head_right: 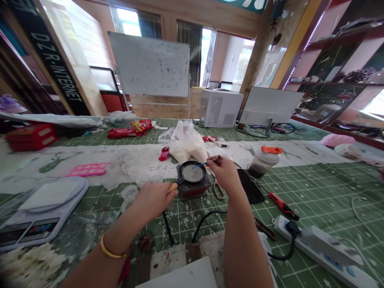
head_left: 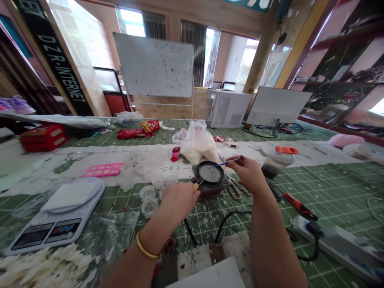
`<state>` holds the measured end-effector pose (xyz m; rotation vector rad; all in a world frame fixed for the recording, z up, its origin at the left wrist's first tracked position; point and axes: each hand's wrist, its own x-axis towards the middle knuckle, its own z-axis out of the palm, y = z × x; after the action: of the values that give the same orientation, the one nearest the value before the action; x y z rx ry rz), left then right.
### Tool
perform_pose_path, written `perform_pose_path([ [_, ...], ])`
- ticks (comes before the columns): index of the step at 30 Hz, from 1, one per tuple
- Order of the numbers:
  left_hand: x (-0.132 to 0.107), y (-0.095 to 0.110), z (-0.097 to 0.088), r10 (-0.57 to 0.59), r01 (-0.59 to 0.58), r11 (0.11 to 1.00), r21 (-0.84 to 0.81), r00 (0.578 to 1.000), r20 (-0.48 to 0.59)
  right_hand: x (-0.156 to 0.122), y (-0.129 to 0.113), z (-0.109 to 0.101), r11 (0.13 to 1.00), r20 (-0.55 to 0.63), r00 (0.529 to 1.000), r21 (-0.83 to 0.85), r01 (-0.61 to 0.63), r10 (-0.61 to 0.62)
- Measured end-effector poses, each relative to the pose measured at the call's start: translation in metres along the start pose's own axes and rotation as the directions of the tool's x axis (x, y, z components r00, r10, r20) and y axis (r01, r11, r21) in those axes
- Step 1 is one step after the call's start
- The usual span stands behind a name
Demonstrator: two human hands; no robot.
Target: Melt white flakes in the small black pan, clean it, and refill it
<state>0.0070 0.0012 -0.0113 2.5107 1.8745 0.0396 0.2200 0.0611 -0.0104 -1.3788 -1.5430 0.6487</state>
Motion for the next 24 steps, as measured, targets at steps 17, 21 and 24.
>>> perform_pose_path([
  [17, 0.001, 0.000, 0.001, 0.007, -0.007, 1.000, -0.011, 1.000, 0.008, 0.021, 0.041, -0.020, 0.940, -0.287, 0.944, -0.247, -0.236, 0.162],
  [21, 0.000, 0.001, 0.000, 0.003, -0.003, 1.000, -0.009, 1.000, 0.014, 0.018, 0.038, -0.022, 0.949, -0.345, 0.926, -0.211, -0.233, 0.151],
  [24, -0.001, 0.001, 0.000, -0.002, 0.002, 1.000, -0.003, 1.000, 0.003, 0.015, 0.030, -0.016, 0.957, -0.291, 0.945, -0.196, -0.213, 0.151],
])
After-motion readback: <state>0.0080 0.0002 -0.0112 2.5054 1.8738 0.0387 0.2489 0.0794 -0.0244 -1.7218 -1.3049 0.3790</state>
